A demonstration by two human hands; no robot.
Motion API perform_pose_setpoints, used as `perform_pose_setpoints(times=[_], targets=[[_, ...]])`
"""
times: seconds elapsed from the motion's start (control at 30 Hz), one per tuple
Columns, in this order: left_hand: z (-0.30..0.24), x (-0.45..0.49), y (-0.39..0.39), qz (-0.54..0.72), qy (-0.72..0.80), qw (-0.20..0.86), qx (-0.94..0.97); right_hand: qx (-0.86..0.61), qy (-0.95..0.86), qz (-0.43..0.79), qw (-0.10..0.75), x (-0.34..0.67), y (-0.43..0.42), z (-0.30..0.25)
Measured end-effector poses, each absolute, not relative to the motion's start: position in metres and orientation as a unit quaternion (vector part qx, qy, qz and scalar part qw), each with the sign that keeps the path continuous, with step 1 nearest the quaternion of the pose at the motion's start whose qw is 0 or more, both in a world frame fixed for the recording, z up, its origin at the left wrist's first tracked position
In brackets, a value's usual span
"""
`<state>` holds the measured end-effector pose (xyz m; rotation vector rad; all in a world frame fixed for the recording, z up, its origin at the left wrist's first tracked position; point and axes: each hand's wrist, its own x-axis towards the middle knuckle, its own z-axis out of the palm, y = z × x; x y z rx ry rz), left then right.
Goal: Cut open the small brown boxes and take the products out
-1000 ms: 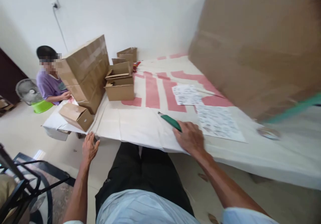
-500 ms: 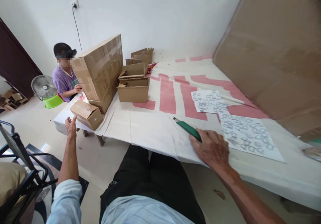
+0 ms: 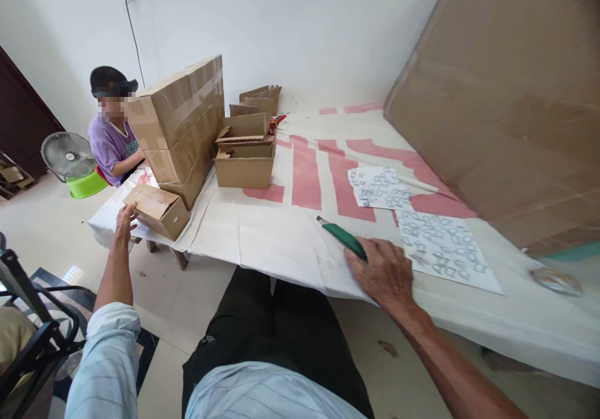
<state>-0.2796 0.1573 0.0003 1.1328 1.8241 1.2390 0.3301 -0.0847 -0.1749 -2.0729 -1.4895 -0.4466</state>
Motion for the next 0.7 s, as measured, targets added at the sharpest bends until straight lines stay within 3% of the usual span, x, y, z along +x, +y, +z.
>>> perform_pose_setpoints(times=[0.43,0.7], targets=[[-0.035,-0.15,0.076,0.401,0.623,0.352,0.571,-0.773,-0.543,-0.148,0.293,0.328,-0.083,-0.166],[-0.043,-0.106,0.044,0.383,0.538,0.372,0.652,-0.718,-0.532,-0.157,0.42,0.32,-0.08,-0.157]])
